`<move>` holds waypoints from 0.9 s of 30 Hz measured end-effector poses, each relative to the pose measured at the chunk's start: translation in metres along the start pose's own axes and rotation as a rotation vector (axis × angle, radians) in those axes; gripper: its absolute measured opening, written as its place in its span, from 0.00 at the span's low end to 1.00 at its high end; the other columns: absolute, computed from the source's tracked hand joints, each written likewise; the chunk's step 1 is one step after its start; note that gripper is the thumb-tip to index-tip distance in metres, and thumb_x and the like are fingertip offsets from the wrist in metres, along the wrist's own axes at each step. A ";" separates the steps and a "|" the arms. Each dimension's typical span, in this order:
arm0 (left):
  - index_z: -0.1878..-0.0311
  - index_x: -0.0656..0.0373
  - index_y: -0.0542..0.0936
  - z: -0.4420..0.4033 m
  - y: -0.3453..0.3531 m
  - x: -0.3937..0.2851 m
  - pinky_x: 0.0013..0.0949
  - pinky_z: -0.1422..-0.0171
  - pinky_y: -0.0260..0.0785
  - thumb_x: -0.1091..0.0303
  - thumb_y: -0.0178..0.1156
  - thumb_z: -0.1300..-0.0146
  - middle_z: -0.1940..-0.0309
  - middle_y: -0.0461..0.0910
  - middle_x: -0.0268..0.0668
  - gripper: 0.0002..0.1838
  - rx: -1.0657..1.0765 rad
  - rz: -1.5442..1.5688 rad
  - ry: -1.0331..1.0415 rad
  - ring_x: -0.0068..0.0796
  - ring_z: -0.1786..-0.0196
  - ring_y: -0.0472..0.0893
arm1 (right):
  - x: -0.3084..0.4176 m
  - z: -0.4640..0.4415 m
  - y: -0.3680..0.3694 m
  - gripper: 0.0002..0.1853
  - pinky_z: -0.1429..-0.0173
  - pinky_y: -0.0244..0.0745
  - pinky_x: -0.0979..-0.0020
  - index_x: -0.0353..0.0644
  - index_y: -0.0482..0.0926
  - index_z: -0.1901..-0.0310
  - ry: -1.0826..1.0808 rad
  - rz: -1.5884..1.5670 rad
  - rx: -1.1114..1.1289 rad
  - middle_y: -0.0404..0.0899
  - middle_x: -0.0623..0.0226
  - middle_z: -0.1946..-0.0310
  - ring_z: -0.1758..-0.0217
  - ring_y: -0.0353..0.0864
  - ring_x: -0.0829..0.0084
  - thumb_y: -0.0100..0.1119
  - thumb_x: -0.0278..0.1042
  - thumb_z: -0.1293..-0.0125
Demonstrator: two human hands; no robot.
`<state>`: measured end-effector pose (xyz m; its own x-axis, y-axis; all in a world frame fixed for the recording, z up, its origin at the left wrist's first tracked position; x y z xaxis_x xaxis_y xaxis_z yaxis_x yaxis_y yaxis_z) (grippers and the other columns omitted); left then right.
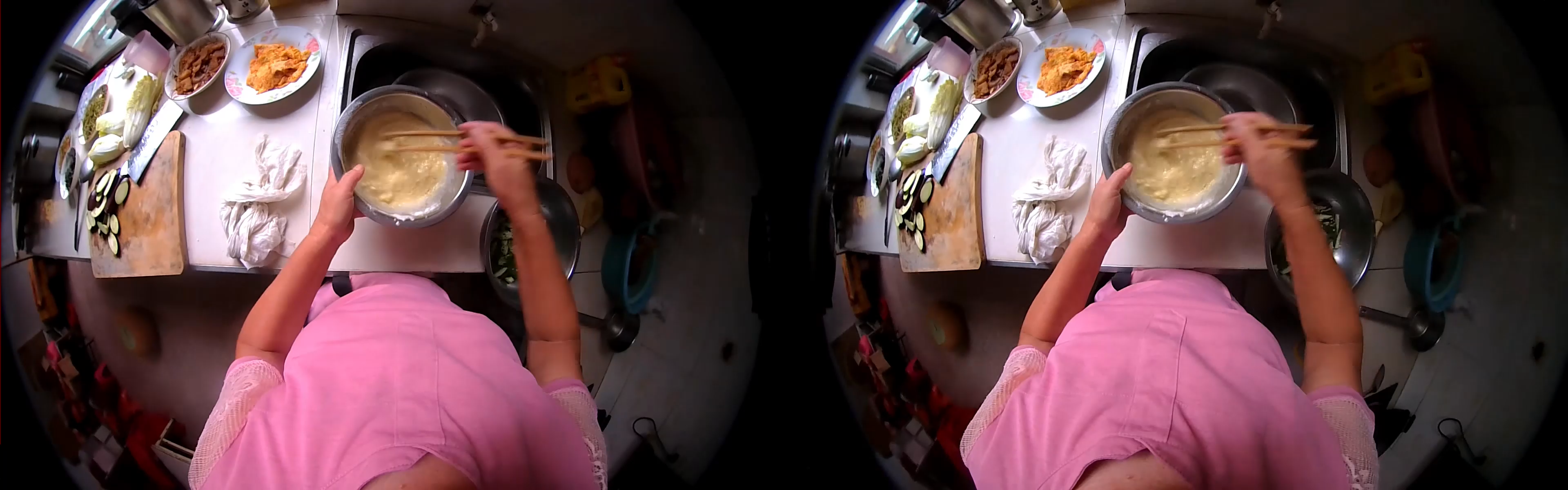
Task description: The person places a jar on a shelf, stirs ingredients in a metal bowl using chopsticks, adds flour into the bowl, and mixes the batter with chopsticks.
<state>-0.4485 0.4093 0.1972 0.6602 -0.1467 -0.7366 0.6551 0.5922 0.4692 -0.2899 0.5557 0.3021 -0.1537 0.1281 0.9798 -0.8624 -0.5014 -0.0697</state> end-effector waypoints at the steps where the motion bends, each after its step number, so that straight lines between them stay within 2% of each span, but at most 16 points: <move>1: 0.45 0.66 0.62 -0.001 -0.003 -0.003 0.36 0.59 0.75 0.60 0.48 0.40 0.54 0.73 0.44 0.24 0.004 -0.003 0.003 0.34 0.58 0.78 | -0.003 0.010 0.020 0.12 0.69 0.75 0.77 0.35 0.75 0.62 -0.017 -0.046 0.142 0.75 0.66 0.76 0.76 0.77 0.77 0.50 0.36 0.39; 3: 0.45 0.65 0.62 0.000 -0.014 -0.003 0.36 0.59 0.75 0.60 0.48 0.40 0.56 0.73 0.43 0.24 0.051 0.081 -0.060 0.33 0.59 0.78 | 0.000 0.028 0.010 0.11 0.70 0.75 0.77 0.35 0.75 0.62 0.106 0.075 0.257 0.75 0.65 0.76 0.76 0.76 0.77 0.51 0.35 0.39; 5: 0.45 0.65 0.62 0.005 -0.010 -0.011 0.37 0.61 0.75 0.59 0.48 0.40 0.58 0.74 0.42 0.24 0.061 0.100 -0.020 0.33 0.59 0.78 | 0.000 0.016 -0.032 0.11 0.73 0.75 0.78 0.35 0.75 0.63 0.136 0.052 0.096 0.75 0.64 0.76 0.77 0.76 0.78 0.51 0.34 0.39; 7: 0.45 0.66 0.62 0.004 -0.008 -0.002 0.37 0.63 0.76 0.60 0.49 0.40 0.58 0.73 0.42 0.24 -0.027 -0.032 0.019 0.33 0.59 0.78 | 0.009 0.004 -0.030 0.11 0.73 0.75 0.79 0.35 0.75 0.62 0.001 0.028 -0.093 0.75 0.64 0.76 0.77 0.76 0.78 0.49 0.34 0.38; 8: 0.45 0.66 0.62 0.004 0.000 -0.001 0.36 0.67 0.76 0.60 0.49 0.40 0.60 0.74 0.41 0.24 -0.021 -0.031 0.079 0.32 0.59 0.78 | 0.011 0.004 -0.010 0.10 0.73 0.75 0.79 0.35 0.75 0.62 -0.056 0.008 -0.072 0.75 0.65 0.76 0.77 0.77 0.78 0.49 0.33 0.38; 9: 0.45 0.66 0.62 0.004 0.002 0.002 0.35 0.64 0.75 0.60 0.49 0.40 0.57 0.74 0.42 0.24 0.001 -0.026 0.012 0.33 0.58 0.77 | 0.004 0.008 0.010 0.10 0.72 0.75 0.79 0.35 0.76 0.63 -0.066 -0.058 0.041 0.75 0.65 0.77 0.77 0.77 0.77 0.50 0.34 0.38; 12: 0.46 0.66 0.63 0.004 -0.014 -0.003 0.32 0.57 0.73 0.61 0.48 0.40 0.53 0.73 0.45 0.23 0.061 0.145 -0.058 0.35 0.58 0.77 | 0.002 0.028 0.000 0.09 0.70 0.75 0.78 0.35 0.76 0.64 0.120 0.056 0.192 0.76 0.67 0.77 0.76 0.77 0.75 0.50 0.32 0.39; 15: 0.46 0.67 0.63 0.002 -0.013 -0.004 0.36 0.61 0.75 0.61 0.48 0.40 0.55 0.73 0.43 0.22 0.006 0.061 -0.004 0.33 0.57 0.77 | 0.006 -0.001 -0.047 0.12 0.71 0.75 0.79 0.36 0.75 0.62 -0.010 0.081 -0.057 0.76 0.65 0.77 0.76 0.77 0.77 0.49 0.36 0.38; 16: 0.46 0.66 0.63 0.002 -0.006 0.001 0.37 0.61 0.75 0.62 0.47 0.40 0.55 0.73 0.43 0.22 -0.007 0.031 -0.002 0.33 0.57 0.77 | 0.012 -0.005 -0.030 0.13 0.71 0.75 0.78 0.36 0.75 0.61 -0.023 0.122 -0.156 0.76 0.65 0.76 0.76 0.76 0.78 0.47 0.37 0.37; 17: 0.45 0.66 0.62 0.001 0.002 0.003 0.38 0.62 0.75 0.62 0.47 0.39 0.54 0.72 0.43 0.23 -0.016 0.001 0.008 0.33 0.56 0.77 | 0.007 -0.005 -0.007 0.12 0.68 0.75 0.77 0.36 0.75 0.61 -0.081 0.068 -0.049 0.76 0.65 0.74 0.75 0.76 0.78 0.48 0.36 0.38; 19: 0.44 0.62 0.61 0.001 0.003 0.002 0.38 0.61 0.75 0.61 0.48 0.40 0.54 0.72 0.42 0.23 0.018 0.068 -0.032 0.33 0.57 0.77 | -0.003 0.015 0.027 0.11 0.65 0.76 0.75 0.35 0.75 0.61 -0.003 0.002 0.207 0.77 0.63 0.74 0.74 0.77 0.77 0.50 0.34 0.39; 20: 0.43 0.61 0.60 0.002 -0.004 -0.003 0.37 0.60 0.75 0.61 0.48 0.40 0.53 0.71 0.41 0.24 0.039 0.080 -0.021 0.33 0.57 0.77 | 0.003 0.024 0.019 0.10 0.67 0.78 0.75 0.34 0.74 0.59 0.107 0.001 0.229 0.77 0.62 0.73 0.74 0.78 0.75 0.48 0.30 0.38; 21: 0.43 0.60 0.60 0.001 -0.009 -0.009 0.37 0.60 0.75 0.61 0.48 0.41 0.53 0.71 0.41 0.24 0.062 0.096 0.000 0.32 0.57 0.77 | -0.003 0.018 -0.004 0.10 0.69 0.76 0.77 0.35 0.76 0.62 0.155 0.019 0.220 0.76 0.64 0.76 0.78 0.76 0.77 0.51 0.33 0.39; 23: 0.42 0.59 0.59 -0.001 -0.009 -0.009 0.37 0.59 0.75 0.61 0.49 0.41 0.53 0.71 0.40 0.25 0.080 0.122 0.027 0.32 0.56 0.77 | -0.002 -0.004 -0.049 0.11 0.71 0.76 0.79 0.35 0.76 0.62 0.077 0.068 -0.011 0.76 0.64 0.76 0.79 0.76 0.77 0.50 0.33 0.39; 25: 0.42 0.62 0.59 -0.008 -0.002 0.003 0.35 0.59 0.75 0.61 0.48 0.40 0.50 0.69 0.43 0.25 -0.013 -0.034 0.028 0.34 0.55 0.76 | 0.004 -0.012 -0.024 0.11 0.69 0.76 0.78 0.35 0.75 0.59 -0.011 0.053 -0.103 0.76 0.65 0.75 0.77 0.77 0.76 0.49 0.33 0.38; 27: 0.42 0.61 0.59 -0.012 -0.006 -0.001 0.34 0.62 0.75 0.61 0.48 0.40 0.52 0.70 0.42 0.24 0.013 0.013 0.007 0.33 0.57 0.77 | -0.010 -0.001 0.014 0.12 0.65 0.77 0.77 0.36 0.74 0.57 -0.019 -0.042 0.145 0.77 0.64 0.72 0.74 0.77 0.76 0.47 0.34 0.37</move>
<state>-0.4576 0.4157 0.1891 0.6662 -0.1336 -0.7337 0.6513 0.5837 0.4850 -0.3013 0.5478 0.2915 -0.1090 0.1360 0.9847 -0.7886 -0.6149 -0.0024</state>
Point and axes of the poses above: each hand's wrist, its own z-axis away from the middle knuckle, its own y-axis out of the palm, x = y × z, the point moved 6 cm from there along -z, towards the middle knuckle
